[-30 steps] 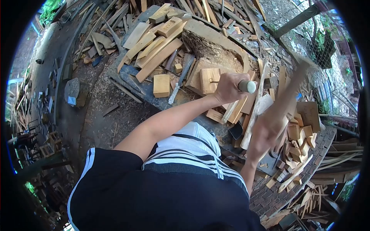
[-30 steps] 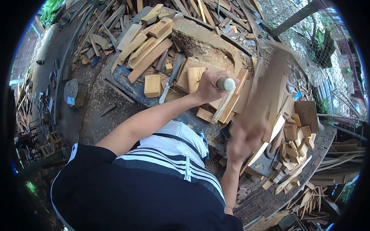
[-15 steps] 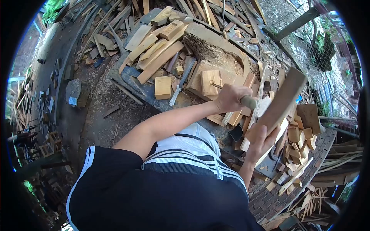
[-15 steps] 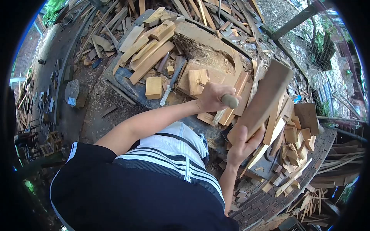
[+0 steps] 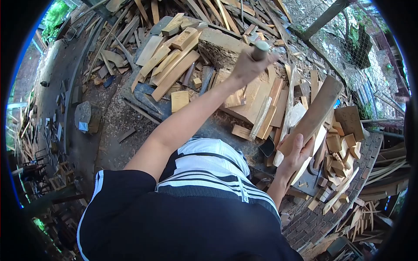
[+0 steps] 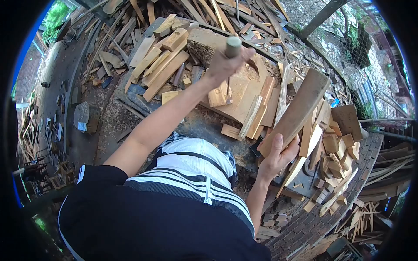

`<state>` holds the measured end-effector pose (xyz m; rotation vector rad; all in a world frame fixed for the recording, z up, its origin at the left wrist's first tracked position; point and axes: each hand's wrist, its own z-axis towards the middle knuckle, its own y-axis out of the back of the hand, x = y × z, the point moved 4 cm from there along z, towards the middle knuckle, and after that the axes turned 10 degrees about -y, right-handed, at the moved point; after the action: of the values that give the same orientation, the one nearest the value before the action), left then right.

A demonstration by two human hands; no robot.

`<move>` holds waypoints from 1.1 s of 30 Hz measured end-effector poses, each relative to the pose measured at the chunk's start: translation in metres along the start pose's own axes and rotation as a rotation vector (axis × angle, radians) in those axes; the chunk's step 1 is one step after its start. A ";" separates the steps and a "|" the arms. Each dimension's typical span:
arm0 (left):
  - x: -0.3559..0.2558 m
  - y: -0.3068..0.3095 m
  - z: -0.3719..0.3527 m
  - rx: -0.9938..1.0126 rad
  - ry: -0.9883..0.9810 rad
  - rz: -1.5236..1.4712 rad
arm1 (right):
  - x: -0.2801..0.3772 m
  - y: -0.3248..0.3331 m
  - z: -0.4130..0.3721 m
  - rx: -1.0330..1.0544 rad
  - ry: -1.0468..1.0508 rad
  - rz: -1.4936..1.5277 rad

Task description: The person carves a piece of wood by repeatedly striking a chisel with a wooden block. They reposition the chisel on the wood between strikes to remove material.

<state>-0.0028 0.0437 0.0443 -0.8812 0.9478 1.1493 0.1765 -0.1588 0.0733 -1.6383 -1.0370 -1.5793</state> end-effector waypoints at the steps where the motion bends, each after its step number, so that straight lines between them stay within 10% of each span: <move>1: -0.005 0.009 0.004 -0.028 0.016 0.009 | -0.006 0.003 0.001 -0.037 0.016 -0.037; 33: 0.014 0.004 -0.009 -0.002 -0.057 0.131 | -0.014 -0.005 0.004 -0.019 0.017 -0.169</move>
<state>-0.0064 0.0409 0.0273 -0.7933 0.9694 1.2809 0.1744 -0.1541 0.0588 -1.5816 -1.1812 -1.7143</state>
